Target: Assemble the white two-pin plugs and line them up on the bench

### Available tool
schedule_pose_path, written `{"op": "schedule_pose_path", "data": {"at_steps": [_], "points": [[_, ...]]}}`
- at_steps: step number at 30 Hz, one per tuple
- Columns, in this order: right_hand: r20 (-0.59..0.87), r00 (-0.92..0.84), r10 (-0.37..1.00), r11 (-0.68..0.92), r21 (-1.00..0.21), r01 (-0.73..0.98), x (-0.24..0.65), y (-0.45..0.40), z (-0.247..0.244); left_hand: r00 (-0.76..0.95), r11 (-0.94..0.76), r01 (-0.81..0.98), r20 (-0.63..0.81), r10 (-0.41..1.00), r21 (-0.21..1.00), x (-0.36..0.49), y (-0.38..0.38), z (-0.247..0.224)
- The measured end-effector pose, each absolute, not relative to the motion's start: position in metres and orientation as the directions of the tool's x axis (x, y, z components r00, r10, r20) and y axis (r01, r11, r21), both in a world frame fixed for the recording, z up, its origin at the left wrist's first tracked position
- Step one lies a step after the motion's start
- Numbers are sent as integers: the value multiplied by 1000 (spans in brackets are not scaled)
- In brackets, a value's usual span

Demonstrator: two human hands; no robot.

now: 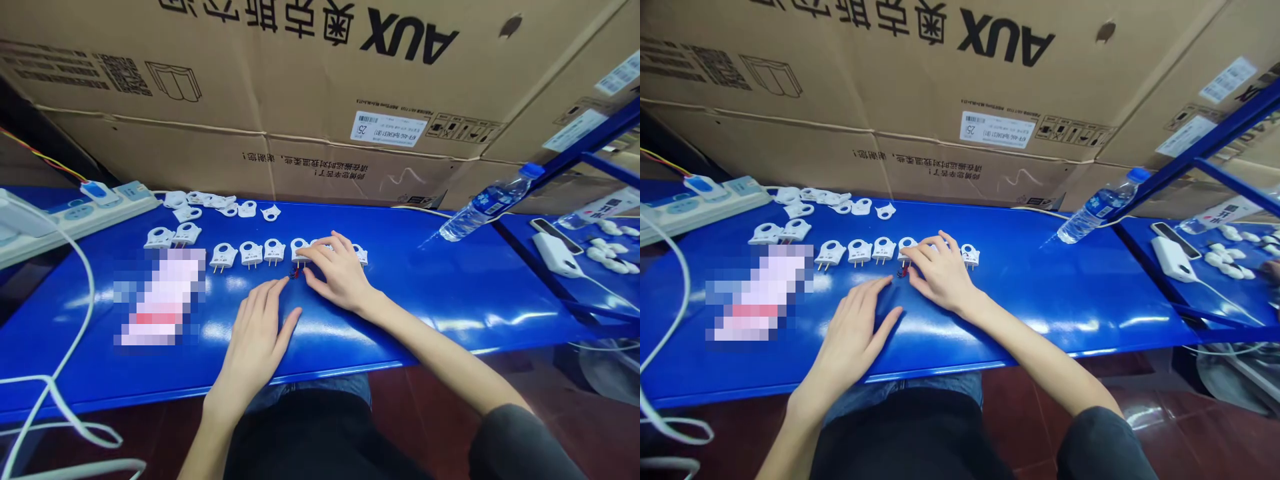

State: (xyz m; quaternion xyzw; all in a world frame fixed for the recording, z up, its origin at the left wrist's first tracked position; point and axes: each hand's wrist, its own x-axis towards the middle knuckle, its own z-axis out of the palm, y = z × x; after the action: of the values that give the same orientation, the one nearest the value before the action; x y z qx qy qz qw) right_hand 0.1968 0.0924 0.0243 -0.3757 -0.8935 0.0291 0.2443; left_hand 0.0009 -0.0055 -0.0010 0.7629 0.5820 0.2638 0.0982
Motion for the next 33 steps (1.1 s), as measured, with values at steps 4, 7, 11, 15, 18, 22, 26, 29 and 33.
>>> {"op": "schedule_pose_path", "data": {"at_steps": [4, 7, 11, 15, 18, 22, 26, 29, 33], "points": [[397, -598, 696, 713, -285, 641, 200, 83, 30, 84, -243, 773, 285, 955, 586, -1, -7, 4], [401, -640, 655, 754, -293, 588, 200, 74, 27, 24, -236, 743, 327, 945, 627, -2, -7, 6], [436, -703, 562, 826, -261, 499, 195, 66, 23, 26, -250, 746, 348, 937, 617, -4, -6, 7], [431, -743, 511, 859, -220, 463, 194, 64, 21, 9, -246, 752, 363, 932, 612, -4, -5, 5], [393, -774, 497, 868, -211, 451, 194, 65, 20, 37, -256, 774, 362, 931, 579, -4, -5, 3], [333, -814, 475, 879, -204, 430, 197, 67, 20, 66, -251, 804, 338, 939, 539, -3, -4, 2], [310, -812, 494, 867, -240, 436, 204, 72, 28, 86, -241, 823, 308, 948, 514, -3, -4, 4], [262, -799, 541, 838, -246, 487, 210, 78, 35, 99, -247, 822, 298, 949, 513, -3, -5, 6], [159, -800, 579, 804, -275, 528, 215, 82, 38, 123, -263, 826, 296, 947, 498, -3, -5, 7]]}}
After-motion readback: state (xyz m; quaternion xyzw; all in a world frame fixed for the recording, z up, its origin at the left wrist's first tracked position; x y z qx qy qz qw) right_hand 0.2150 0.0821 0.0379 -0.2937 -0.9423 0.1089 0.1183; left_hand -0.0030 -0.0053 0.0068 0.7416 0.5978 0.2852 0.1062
